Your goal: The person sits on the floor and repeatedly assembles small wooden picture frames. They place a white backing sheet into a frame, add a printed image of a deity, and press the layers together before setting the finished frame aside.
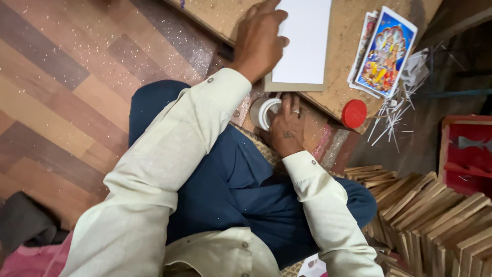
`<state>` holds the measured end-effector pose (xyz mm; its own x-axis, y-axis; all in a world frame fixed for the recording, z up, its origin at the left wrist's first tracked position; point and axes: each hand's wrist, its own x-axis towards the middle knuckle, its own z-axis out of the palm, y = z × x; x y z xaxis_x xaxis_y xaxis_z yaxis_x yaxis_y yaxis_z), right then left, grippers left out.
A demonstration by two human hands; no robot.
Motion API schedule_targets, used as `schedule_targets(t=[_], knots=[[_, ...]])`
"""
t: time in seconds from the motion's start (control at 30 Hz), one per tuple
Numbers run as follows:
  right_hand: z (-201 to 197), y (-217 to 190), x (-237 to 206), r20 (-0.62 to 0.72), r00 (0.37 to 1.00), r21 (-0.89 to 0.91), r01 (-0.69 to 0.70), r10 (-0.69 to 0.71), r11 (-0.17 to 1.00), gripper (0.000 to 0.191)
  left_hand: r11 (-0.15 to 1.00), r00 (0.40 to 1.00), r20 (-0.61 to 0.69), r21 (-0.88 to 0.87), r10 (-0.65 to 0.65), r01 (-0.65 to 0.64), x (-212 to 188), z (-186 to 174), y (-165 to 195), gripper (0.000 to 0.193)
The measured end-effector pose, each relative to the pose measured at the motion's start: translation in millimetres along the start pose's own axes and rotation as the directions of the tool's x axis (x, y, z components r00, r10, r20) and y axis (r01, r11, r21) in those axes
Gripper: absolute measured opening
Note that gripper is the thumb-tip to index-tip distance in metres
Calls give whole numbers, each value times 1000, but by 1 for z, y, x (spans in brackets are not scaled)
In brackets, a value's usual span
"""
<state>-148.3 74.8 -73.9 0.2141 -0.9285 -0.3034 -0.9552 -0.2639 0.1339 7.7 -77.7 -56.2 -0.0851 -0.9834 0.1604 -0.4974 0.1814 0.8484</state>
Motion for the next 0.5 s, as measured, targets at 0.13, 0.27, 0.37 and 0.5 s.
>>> schedule_targets(t=[0.13, 0.27, 0.37, 0.5], knots=[[-18, 5, -3, -64, 997, 157, 62, -52, 986, 64, 1000, 1000, -13, 1, -4, 4, 5, -11, 2, 52], [-45, 16, -18, -166, 986, 446, 79, -5, 892, 59, 993, 997, 39, 97, 65, -68, 4, -16, 5, 69], [-63, 40, -24, -148, 974, 783, 10, 171, 622, 53, 993, 991, 117, 88, 69, -80, 1, -14, 6, 77], [-75, 70, 22, -236, 912, 938, 123, 336, 323, 36, 979, 985, 135, 159, 104, -125, -3, -12, 4, 80]])
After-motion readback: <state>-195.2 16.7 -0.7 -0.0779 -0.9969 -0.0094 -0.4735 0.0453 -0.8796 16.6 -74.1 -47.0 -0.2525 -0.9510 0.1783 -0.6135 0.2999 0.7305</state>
